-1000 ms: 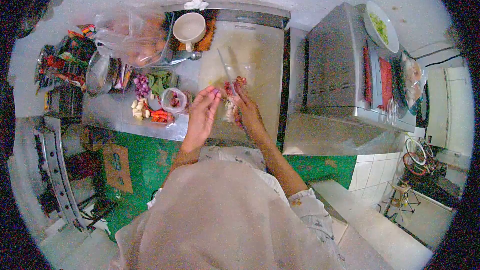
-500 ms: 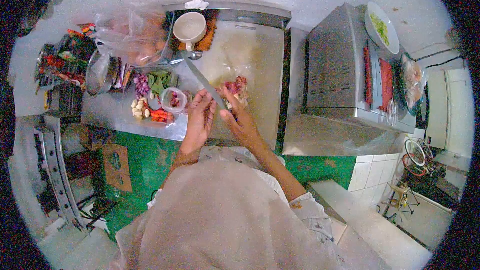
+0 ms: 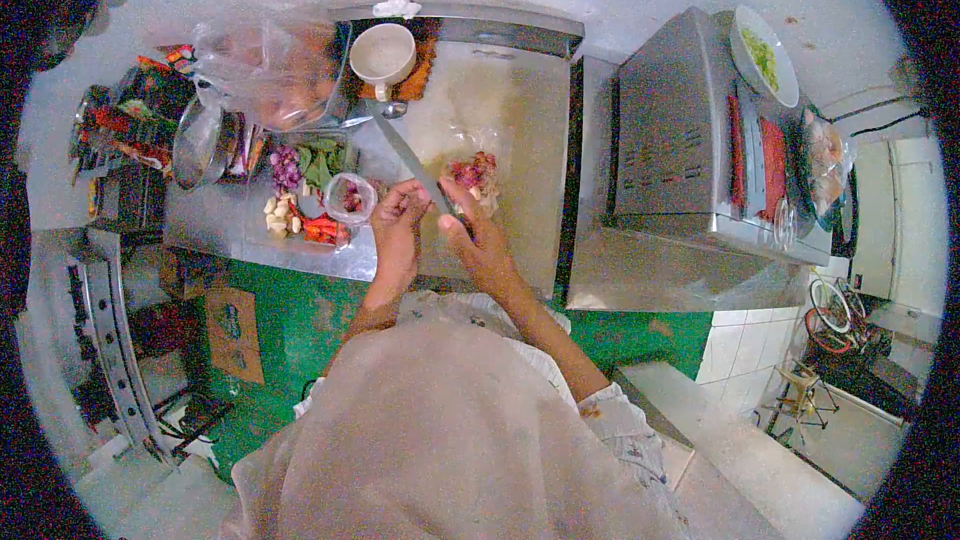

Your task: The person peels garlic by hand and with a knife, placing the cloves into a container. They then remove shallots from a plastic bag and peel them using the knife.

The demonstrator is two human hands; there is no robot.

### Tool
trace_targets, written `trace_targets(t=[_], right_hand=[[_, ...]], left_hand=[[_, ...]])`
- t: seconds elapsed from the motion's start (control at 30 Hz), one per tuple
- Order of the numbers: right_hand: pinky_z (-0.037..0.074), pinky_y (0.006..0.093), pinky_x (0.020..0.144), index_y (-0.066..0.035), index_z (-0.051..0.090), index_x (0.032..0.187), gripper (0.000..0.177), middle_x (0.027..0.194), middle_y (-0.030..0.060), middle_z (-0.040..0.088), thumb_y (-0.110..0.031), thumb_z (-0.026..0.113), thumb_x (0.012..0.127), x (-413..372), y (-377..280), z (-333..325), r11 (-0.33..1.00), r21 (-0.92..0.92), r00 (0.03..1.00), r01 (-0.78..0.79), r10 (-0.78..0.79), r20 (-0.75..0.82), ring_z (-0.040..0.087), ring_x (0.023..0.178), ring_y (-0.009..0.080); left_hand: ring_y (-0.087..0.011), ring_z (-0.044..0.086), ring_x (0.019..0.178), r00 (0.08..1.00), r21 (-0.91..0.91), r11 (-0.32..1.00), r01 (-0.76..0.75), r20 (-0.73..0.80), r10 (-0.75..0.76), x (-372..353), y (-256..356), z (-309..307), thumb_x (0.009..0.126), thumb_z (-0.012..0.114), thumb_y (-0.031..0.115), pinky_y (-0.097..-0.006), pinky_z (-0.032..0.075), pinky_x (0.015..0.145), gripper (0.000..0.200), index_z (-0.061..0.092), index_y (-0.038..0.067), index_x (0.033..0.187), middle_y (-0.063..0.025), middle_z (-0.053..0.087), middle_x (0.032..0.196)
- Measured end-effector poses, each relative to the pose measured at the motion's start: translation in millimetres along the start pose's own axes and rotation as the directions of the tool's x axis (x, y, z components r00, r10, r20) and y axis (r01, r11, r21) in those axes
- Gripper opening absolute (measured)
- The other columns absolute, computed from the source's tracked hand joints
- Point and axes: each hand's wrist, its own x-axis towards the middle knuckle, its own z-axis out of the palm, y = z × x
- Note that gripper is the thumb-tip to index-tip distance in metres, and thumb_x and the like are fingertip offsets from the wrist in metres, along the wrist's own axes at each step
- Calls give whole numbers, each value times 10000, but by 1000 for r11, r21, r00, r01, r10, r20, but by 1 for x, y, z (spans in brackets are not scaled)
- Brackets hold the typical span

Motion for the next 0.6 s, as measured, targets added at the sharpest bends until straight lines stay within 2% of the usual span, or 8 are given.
trace_targets(t=[0.1, 0.17, 0.2, 0.23, 0.27, 0.4, 0.53, 0.6], right_hand=[[284, 197, 418, -102, 377, 1327, 449, 577, -41, 393, -253, 478, 916, 0, 0, 1, 996, 85, 1000, -24, 25, -12, 345, 457, 43], [297, 208, 381, -97, 367, 1316, 454, 529, -17, 391, -305, 451, 921, -1, -3, 3, 949, 286, 989, -130, 145, -31, 360, 411, 66], [297, 208, 381, -97, 367, 1316, 454, 529, -17, 391, -305, 451, 921, -1, -8, 4, 949, 287, 989, -130, 145, -31, 360, 411, 66], [307, 214, 367, -94, 365, 1312, 464, 519, -8, 398, -333, 440, 921, -1, -15, 5, 893, 395, 967, -216, 252, -39, 367, 398, 76], [317, 221, 354, -91, 364, 1307, 476, 510, 0, 404, -362, 430, 921, -2, -19, 5, 816, 498, 934, -292, 355, -34, 375, 385, 87], [325, 221, 352, -88, 364, 1307, 497, 508, -1, 402, -388, 435, 917, -3, -22, 5, 774, 555, 938, -306, 343, 39, 373, 377, 90], [320, 222, 348, -87, 366, 1304, 509, 501, -3, 398, -404, 441, 913, -3, -22, 7, 810, 498, 939, -309, 343, 25, 379, 376, 90], [316, 223, 346, -87, 364, 1305, 510, 499, -4, 396, -404, 442, 913, -2, -22, 6, 827, 473, 944, -303, 329, 29, 381, 375, 89]], left_hand=[[-90, 584, 826, 1000, 41, 999, -3, 15, 3, 1, 2, 1, 858, 596, 98, -224, 459, 777, 207, 593, -4, 1039, -45, 639, 895], [-98, 586, 844, 1000, 45, 999, 23, 15, -24, 0, 6, 5, 860, 591, 95, -224, 462, 784, 205, 592, -5, 1040, -49, 639, 905], [-106, 589, 861, 999, 50, 997, 51, 14, -52, -1, 8, 6, 863, 587, 92, -225, 465, 790, 204, 591, -5, 1042, -53, 639, 914], [-106, 589, 861, 999, 50, 997, 51, 13, -52, 0, 7, 5, 863, 587, 92, -225, 465, 790, 204, 591, -5, 1042, -53, 639, 914], [-112, 587, 885, 995, -72, 992, 101, 23, -100, 1, 6, 4, 865, 580, 84, -227, 468, 798, 208, 585, -9, 1050, -60, 632, 943], [-112, 580, 920, 990, -323, 936, 139, 16, -141, 5, 1, 6, 869, 575, 112, -210, 477, 811, 276, 546, -2, 1119, -48, 610, 989], [-120, 583, 927, 985, -340, 925, 173, 41, -170, 5, 4, 7, 866, 568, 80, -196, 482, 814, 282, 532, -3, 1134, -59, 608, 988], [-129, 578, 930, 993, -248, 962, 117, 43, -110, 6, 3, 7, 859, 571, 41, -231, 464, 836, 247, 552, -39, 1092, -85, 605, 1021]])
